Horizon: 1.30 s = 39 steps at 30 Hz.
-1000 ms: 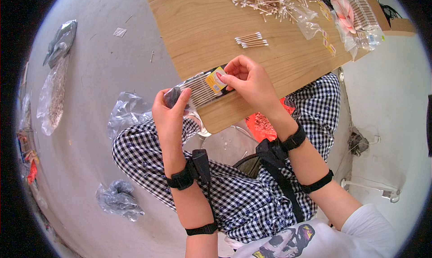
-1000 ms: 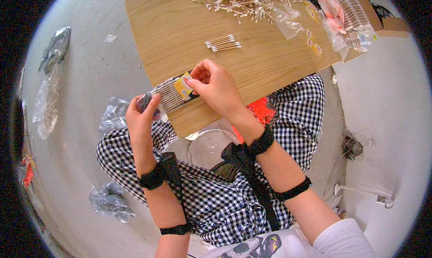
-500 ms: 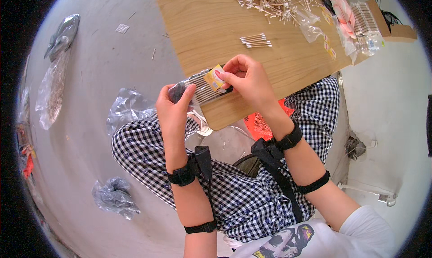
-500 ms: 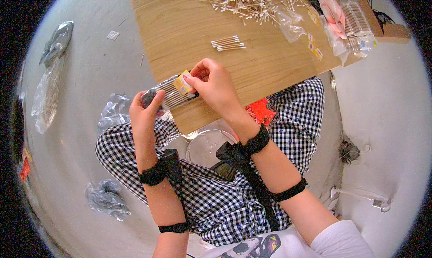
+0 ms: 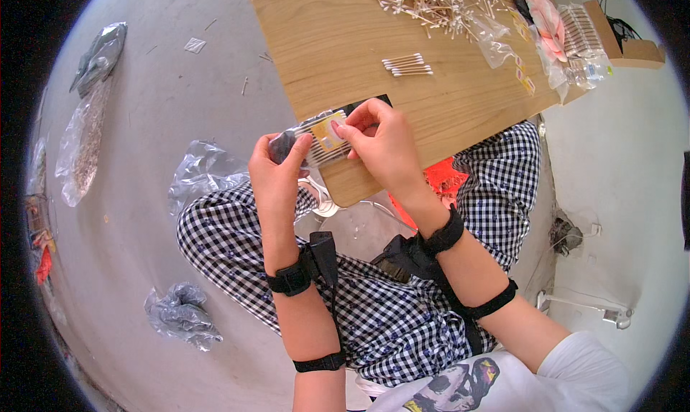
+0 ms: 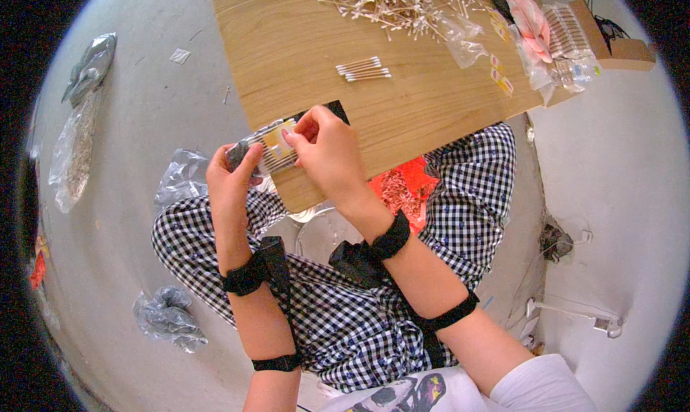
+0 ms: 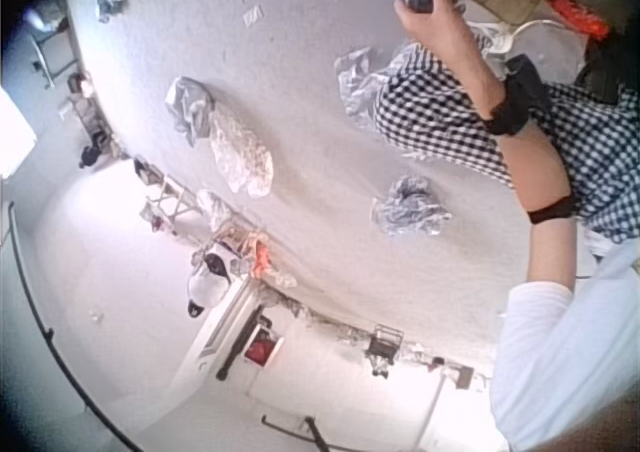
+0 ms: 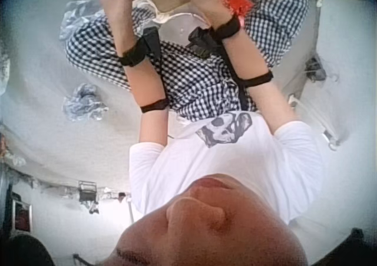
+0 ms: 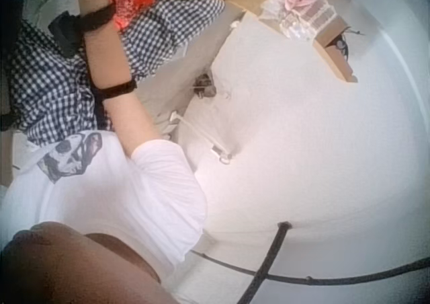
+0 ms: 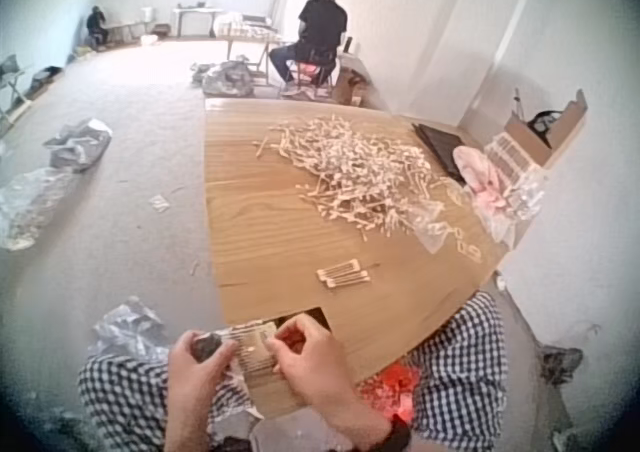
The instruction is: Sorting and aligning cotton swabs on a wooden block and placing them in plastic packaging.
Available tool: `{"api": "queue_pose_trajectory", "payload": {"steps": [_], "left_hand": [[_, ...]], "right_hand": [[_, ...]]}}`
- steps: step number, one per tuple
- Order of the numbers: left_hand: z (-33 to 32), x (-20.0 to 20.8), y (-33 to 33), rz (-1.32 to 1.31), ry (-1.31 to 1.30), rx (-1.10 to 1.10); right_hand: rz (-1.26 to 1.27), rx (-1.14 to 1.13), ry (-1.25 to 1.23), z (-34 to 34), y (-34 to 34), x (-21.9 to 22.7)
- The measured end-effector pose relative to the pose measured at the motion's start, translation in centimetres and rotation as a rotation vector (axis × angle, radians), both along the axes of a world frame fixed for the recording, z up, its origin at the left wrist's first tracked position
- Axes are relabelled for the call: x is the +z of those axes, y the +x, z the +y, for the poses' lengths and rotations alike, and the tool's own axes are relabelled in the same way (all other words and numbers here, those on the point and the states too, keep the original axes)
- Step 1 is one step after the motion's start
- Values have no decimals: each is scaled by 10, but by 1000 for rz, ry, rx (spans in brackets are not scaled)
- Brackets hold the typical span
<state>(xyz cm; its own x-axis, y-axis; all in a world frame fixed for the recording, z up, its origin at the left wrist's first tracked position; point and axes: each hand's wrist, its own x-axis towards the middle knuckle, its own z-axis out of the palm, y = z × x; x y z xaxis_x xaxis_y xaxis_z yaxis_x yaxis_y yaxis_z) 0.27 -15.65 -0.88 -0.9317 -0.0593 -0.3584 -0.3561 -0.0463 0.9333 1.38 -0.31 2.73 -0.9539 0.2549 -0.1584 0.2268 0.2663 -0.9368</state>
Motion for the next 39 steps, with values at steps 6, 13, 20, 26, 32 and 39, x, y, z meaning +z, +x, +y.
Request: {"api": "queue_pose_trajectory", "payload": {"steps": [6,13,20,26,32,39], "left_hand": [[1,-1,-1,17,-9,-2],[0,0,-1,25,-6,0],[1,0,1,18,-11,-5],[-1,-4,1,3,-35,5],[3,5,-2,20,-38,7],[2,-2,-3,32,-58,-34]], "right_hand": [[55,-5,124,-5,4,-5],[33,19,201,-5,10,5],[-72,71,88,6,16,1],[-20,-55,-284,13,18,-4],[248,22,-439,-1,4,-23],[312,114,-333,-10,6,-23]]}}
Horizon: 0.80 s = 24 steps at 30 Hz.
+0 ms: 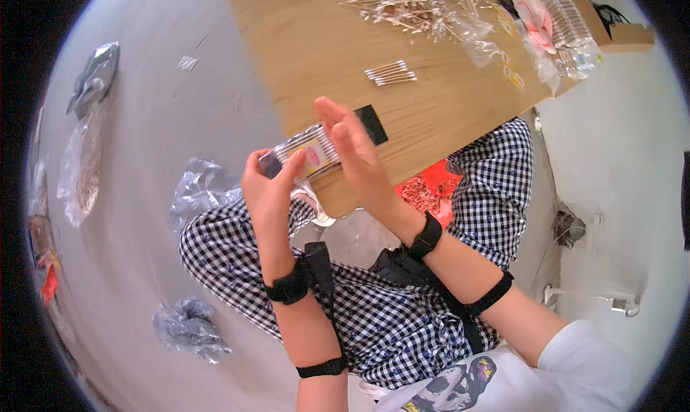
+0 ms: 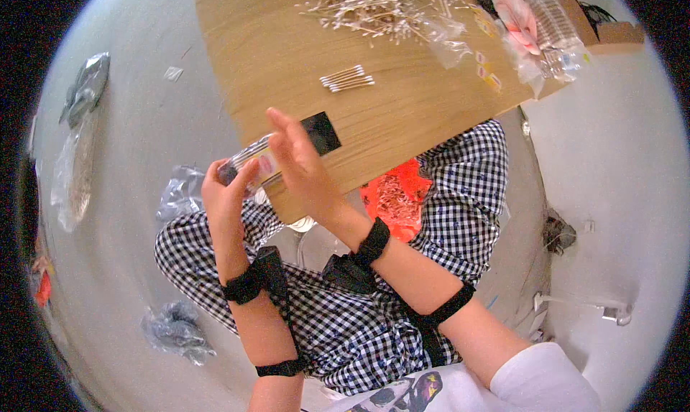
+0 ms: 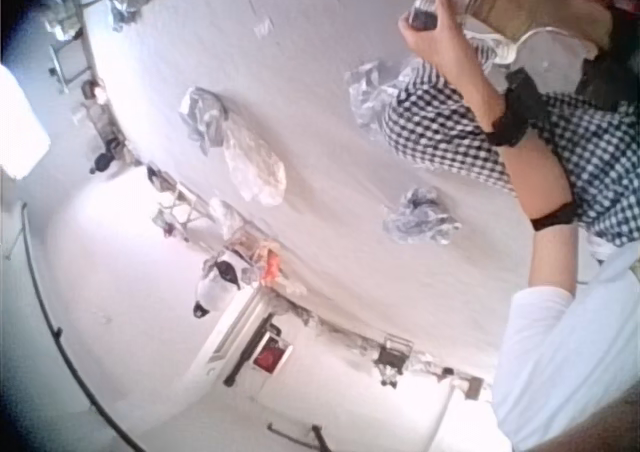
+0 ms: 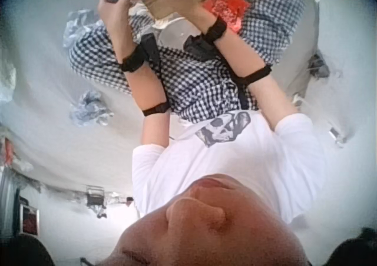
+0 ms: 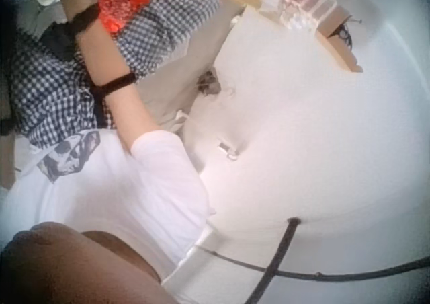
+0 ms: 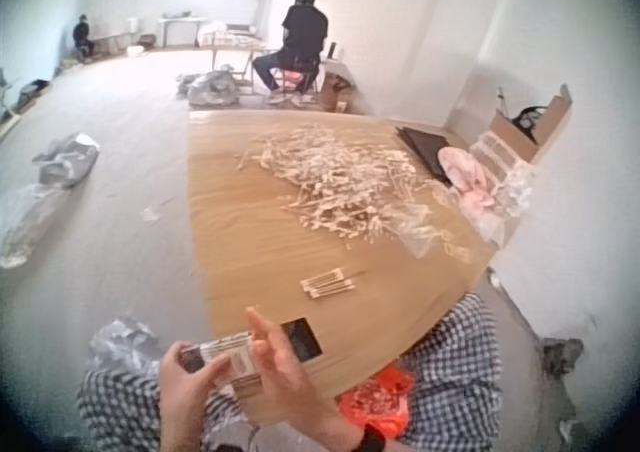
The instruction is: Sorting and aligning cotton swabs on a wooden block and placing them in plastic packaging.
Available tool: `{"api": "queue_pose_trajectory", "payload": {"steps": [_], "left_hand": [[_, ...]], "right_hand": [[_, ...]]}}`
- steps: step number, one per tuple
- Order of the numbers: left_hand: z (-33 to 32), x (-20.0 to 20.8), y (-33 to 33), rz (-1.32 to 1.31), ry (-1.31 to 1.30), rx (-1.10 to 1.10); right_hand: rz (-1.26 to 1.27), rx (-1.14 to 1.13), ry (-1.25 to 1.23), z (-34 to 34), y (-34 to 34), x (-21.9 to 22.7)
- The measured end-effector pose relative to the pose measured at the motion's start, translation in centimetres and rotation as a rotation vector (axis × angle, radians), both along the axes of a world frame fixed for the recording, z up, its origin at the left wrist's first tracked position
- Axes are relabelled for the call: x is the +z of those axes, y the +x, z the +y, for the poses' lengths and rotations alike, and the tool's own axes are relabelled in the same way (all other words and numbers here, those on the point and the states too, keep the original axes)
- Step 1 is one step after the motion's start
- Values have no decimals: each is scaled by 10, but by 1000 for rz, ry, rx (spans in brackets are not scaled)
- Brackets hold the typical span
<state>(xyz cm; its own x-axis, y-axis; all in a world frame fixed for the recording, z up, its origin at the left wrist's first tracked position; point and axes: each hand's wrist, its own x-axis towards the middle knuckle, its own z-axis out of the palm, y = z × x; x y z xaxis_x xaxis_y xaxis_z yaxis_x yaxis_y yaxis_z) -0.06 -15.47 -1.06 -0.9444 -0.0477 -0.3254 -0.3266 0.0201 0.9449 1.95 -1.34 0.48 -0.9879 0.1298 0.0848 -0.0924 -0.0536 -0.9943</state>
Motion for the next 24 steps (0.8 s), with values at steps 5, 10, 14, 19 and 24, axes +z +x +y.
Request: {"api": "queue_pose_trajectory", "payload": {"steps": [5,10,14,19,24], "left_hand": [[-7,0,1,78,-171,75],[3,11,6,406,-362,322],[18,40,12,523,-449,263],[79,73,-5,599,-467,-78],[162,105,-49,738,-708,-534]], "right_hand": [[170,41,405,40,-13,5],[354,-33,1317,130,-43,-4],[439,-28,1339,161,-42,-3],[586,11,1277,171,-26,-5],[503,-48,1236,181,-26,5]]}}
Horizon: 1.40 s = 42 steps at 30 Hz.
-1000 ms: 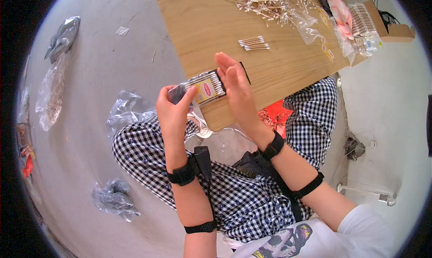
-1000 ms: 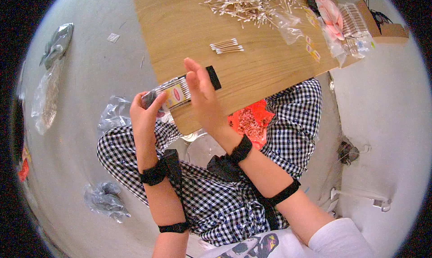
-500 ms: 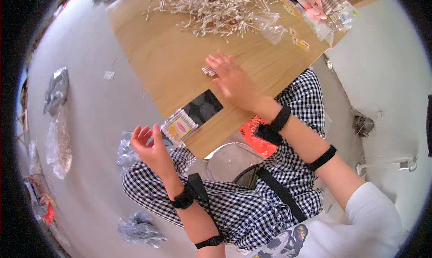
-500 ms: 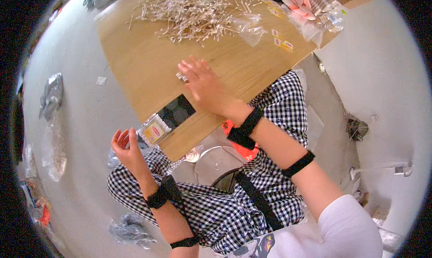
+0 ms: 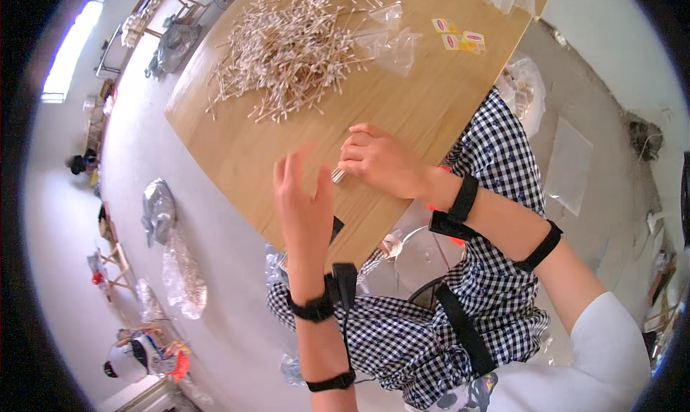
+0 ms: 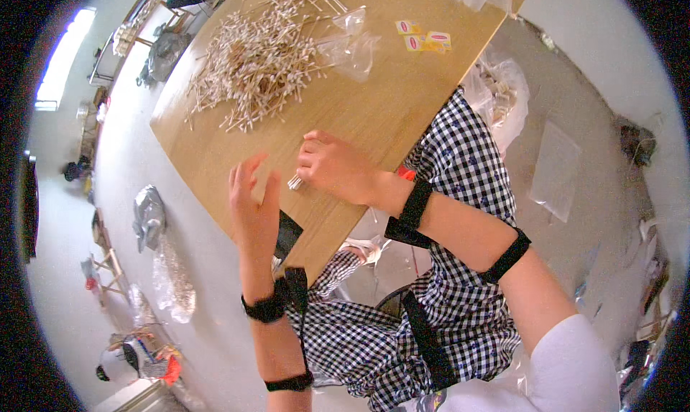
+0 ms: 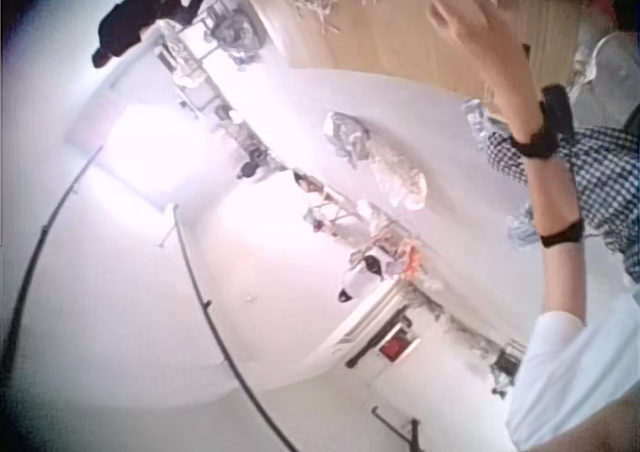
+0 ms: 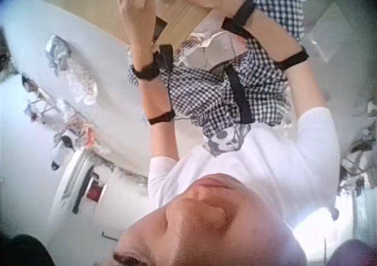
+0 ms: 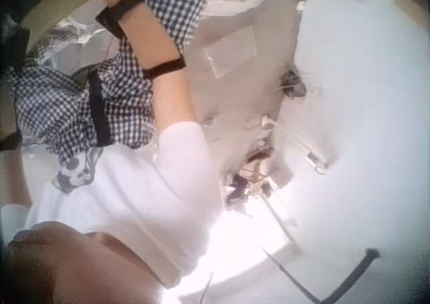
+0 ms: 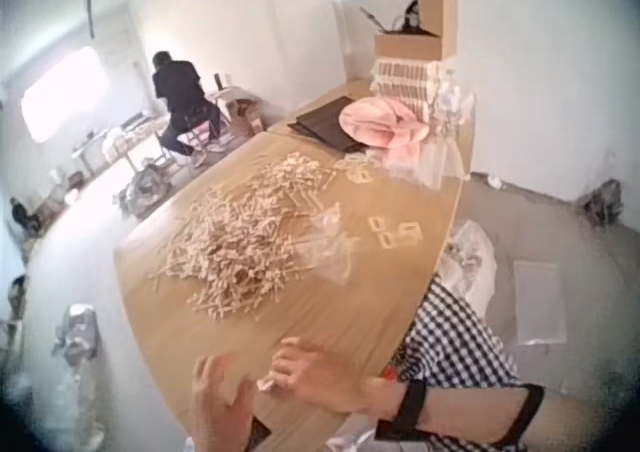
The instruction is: Sorting and aligning cotton swabs on a wooden block and placing them in plastic packaging.
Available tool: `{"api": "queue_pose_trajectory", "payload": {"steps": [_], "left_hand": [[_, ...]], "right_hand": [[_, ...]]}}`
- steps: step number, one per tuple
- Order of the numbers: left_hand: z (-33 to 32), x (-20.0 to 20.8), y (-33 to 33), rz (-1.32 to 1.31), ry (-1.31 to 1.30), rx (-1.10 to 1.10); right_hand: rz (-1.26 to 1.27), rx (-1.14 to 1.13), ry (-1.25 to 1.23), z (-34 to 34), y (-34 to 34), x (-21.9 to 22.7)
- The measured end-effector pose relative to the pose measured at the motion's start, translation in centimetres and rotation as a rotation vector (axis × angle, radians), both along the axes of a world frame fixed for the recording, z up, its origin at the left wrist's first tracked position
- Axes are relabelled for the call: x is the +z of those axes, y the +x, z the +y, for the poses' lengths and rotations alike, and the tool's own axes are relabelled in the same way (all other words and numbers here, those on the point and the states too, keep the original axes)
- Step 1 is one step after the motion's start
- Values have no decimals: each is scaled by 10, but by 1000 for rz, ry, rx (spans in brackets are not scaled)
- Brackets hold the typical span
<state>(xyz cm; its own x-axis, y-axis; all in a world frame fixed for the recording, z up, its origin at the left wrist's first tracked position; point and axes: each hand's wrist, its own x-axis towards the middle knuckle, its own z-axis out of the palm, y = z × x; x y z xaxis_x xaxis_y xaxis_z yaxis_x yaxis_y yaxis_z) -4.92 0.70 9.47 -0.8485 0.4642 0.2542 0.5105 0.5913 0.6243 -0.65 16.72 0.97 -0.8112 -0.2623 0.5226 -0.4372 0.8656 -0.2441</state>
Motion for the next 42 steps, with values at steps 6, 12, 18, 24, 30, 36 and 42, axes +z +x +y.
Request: {"api": "queue_pose_trajectory", "payload": {"steps": [6,12,18,24,30,36,42], "left_hand": [[87,-14,-68,91,-208,-259],[110,-30,-87,183,-498,-186],[49,-38,-63,78,-369,-364],[2,-28,-9,-54,-291,-277],[-20,-36,2,-20,-149,48],[-43,-57,-26,-49,-183,447],[-68,-53,-27,-105,-150,594]], "right_hand": [[-8,-118,-63,10,-10,-8],[-13,-113,-74,10,-9,-2],[22,-135,33,3,-7,0],[-57,-8,25,3,1,1],[-74,4,-15,4,3,3],[-125,2,-77,1,1,9],[-60,18,-141,1,-12,-6]]}}
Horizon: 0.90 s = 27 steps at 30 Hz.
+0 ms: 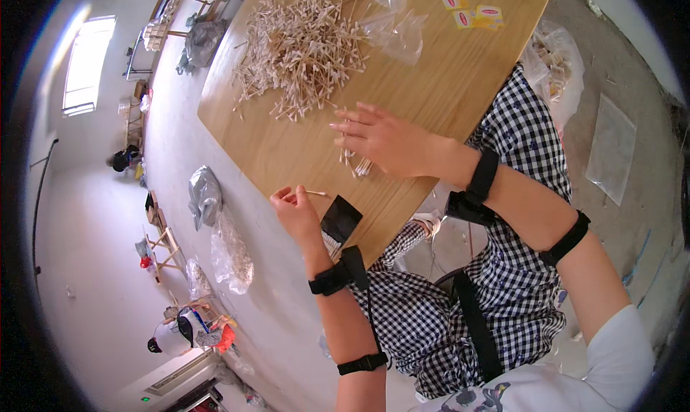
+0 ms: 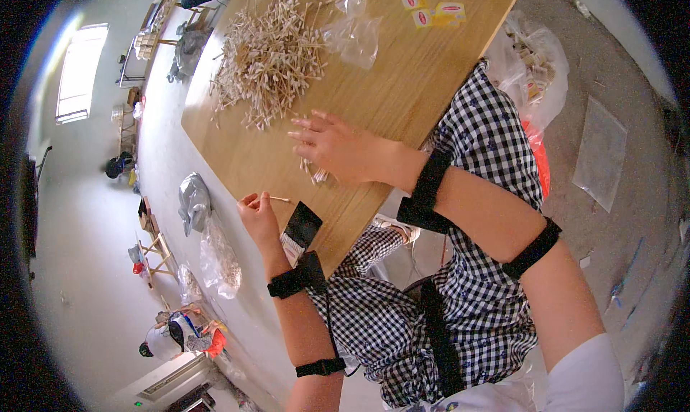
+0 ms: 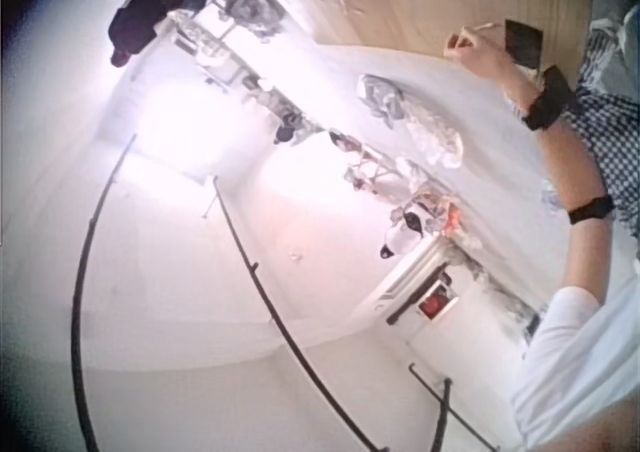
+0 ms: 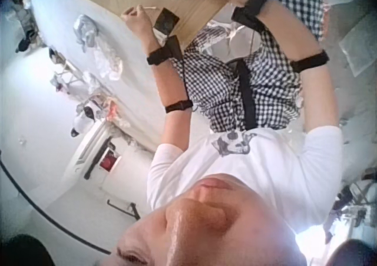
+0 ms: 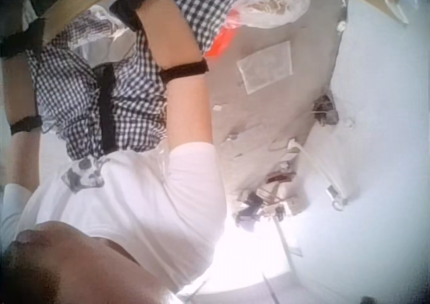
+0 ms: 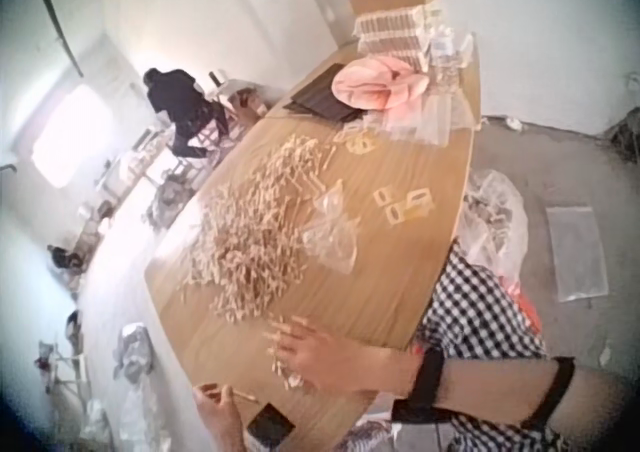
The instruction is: Sorting and aligning cotton swabs on a wooden block and placing them in plastic packaging.
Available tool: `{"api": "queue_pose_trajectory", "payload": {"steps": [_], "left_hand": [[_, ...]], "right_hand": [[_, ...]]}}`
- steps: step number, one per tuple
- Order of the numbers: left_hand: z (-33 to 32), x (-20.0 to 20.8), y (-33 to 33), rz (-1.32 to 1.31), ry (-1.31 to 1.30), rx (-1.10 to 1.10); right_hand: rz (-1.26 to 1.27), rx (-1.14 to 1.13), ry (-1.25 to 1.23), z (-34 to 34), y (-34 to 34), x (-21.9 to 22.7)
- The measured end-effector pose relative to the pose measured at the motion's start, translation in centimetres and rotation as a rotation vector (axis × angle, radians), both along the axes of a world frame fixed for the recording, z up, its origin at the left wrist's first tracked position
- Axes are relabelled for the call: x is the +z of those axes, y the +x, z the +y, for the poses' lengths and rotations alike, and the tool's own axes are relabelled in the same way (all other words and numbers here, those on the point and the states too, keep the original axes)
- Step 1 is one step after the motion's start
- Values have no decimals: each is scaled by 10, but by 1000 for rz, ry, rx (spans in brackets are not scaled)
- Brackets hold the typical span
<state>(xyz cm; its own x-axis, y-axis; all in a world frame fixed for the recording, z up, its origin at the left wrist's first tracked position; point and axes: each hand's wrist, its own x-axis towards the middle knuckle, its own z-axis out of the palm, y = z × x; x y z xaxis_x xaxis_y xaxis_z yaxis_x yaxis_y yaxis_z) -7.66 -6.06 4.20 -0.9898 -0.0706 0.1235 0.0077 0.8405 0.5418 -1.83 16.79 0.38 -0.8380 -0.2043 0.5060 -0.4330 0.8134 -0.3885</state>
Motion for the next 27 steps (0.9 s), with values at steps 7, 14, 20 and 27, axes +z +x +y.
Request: {"api": "queue_pose_trajectory", "payload": {"steps": [7,14,20,27], "left_hand": [[-6,1,1,-148,73,-40],[45,3,-3,-90,21,-234],[79,2,8,-187,376,-542],[81,-1,47,150,-43,-643]], "right_hand": [[-11,83,142,-6,-11,0],[-90,100,130,3,-8,11],[-72,51,-104,12,-1,10],[-50,24,-106,38,1,0]]}}
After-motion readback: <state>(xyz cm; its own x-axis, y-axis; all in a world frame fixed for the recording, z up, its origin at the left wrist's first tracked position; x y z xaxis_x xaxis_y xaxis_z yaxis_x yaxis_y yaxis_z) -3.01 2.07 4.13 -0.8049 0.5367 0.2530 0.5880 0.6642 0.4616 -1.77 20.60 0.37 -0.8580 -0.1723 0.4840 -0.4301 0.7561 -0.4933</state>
